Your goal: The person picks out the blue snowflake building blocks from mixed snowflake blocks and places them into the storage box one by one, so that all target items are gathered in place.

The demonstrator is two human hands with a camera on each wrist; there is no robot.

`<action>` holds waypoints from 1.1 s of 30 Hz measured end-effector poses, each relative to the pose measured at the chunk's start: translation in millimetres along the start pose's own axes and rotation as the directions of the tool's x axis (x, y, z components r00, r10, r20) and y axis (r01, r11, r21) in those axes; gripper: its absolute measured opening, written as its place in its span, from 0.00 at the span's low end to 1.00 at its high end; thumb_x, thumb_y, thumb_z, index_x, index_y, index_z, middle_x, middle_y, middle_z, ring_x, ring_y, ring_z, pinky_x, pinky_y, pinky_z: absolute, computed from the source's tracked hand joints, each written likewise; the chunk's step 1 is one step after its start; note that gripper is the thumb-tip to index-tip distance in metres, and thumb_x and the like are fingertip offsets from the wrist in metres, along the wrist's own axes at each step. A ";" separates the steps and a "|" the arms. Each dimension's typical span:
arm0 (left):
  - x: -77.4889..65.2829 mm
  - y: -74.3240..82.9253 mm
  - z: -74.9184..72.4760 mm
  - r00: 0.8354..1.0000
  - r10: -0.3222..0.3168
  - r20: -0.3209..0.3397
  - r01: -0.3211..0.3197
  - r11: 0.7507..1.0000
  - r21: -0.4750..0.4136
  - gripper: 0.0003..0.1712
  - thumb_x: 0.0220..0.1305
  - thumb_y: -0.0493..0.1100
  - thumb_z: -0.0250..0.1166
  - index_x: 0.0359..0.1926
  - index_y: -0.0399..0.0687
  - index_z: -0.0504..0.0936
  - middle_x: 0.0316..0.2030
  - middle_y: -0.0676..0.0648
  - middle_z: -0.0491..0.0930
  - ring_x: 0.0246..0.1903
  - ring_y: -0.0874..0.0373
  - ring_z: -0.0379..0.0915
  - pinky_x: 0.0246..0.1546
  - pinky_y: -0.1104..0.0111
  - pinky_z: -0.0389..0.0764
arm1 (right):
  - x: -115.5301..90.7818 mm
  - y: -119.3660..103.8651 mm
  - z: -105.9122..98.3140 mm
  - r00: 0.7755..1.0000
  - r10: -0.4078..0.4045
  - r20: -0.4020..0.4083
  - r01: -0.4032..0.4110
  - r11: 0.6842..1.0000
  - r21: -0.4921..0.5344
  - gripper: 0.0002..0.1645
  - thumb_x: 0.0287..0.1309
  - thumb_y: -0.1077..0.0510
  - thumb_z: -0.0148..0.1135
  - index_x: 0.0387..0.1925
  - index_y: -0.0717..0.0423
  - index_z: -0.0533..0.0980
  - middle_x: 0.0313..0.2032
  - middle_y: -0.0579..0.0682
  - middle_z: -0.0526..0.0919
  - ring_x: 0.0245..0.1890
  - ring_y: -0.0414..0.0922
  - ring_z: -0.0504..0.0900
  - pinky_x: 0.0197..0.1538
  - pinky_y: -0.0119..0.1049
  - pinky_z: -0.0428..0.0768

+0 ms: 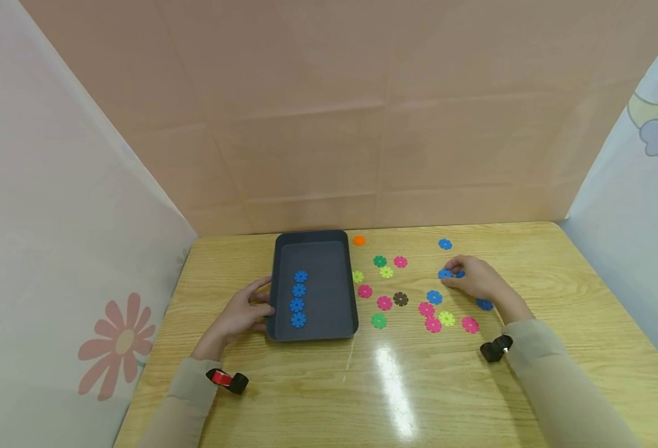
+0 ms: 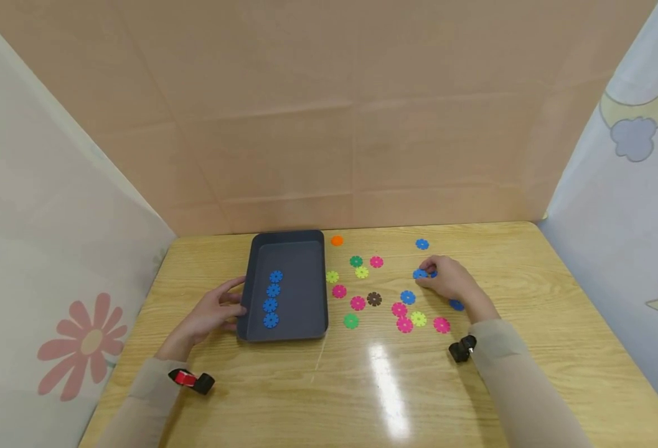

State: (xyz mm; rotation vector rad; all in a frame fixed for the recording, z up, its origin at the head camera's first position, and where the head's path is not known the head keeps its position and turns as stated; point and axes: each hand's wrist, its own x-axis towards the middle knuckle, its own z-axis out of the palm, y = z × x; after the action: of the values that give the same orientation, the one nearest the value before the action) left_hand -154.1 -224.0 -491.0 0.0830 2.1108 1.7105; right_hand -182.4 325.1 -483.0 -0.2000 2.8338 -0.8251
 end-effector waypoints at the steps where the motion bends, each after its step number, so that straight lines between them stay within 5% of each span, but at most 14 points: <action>1: 0.1 -0.1 0.1 1.000 0.001 0.000 -0.001 1.000 0.000 0.45 0.67 0.30 0.64 0.82 0.48 0.57 0.59 0.28 0.72 0.44 0.44 0.83 0.36 0.53 0.89 | -0.2 0.0 -0.1 1.000 -0.002 -0.005 0.002 1.000 -0.001 0.24 0.66 0.49 0.71 0.53 0.64 0.79 0.47 0.59 0.83 0.49 0.58 0.80 0.54 0.60 0.78; 9: 0.3 0.7 0.0 1.000 -0.004 -0.001 0.004 1.000 0.000 0.45 0.67 0.31 0.64 0.82 0.49 0.57 0.60 0.27 0.71 0.44 0.43 0.84 0.36 0.53 0.89 | -3.0 0.7 0.5 0.999 0.002 -0.052 -0.002 1.000 0.001 0.18 0.67 0.50 0.70 0.51 0.56 0.79 0.42 0.55 0.85 0.43 0.55 0.81 0.47 0.55 0.79; 19: -0.1 -0.2 1.1 1.000 -0.002 -0.002 0.002 1.000 0.012 0.46 0.67 0.31 0.65 0.82 0.49 0.57 0.60 0.28 0.71 0.44 0.44 0.83 0.35 0.53 0.89 | -5.0 -11.6 -2.0 0.995 0.001 -0.104 0.006 0.998 0.064 0.22 0.73 0.48 0.63 0.57 0.58 0.82 0.47 0.62 0.87 0.50 0.62 0.83 0.53 0.63 0.79; 33: 1.2 -1.8 -0.5 1.000 0.002 0.005 -0.002 1.000 -0.003 0.45 0.68 0.31 0.64 0.82 0.49 0.57 0.61 0.27 0.71 0.44 0.43 0.84 0.37 0.52 0.89 | 6.4 -50.6 3.3 0.990 -0.010 -0.141 0.029 0.991 0.131 0.18 0.70 0.47 0.66 0.50 0.56 0.86 0.44 0.55 0.88 0.48 0.56 0.80 0.42 0.45 0.77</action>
State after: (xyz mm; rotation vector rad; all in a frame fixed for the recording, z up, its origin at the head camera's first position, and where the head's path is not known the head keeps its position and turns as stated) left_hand -154.9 -224.5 -493.0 0.0884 2.1048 1.7129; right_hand -184.0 279.9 -459.2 -0.1562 2.8950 -1.0684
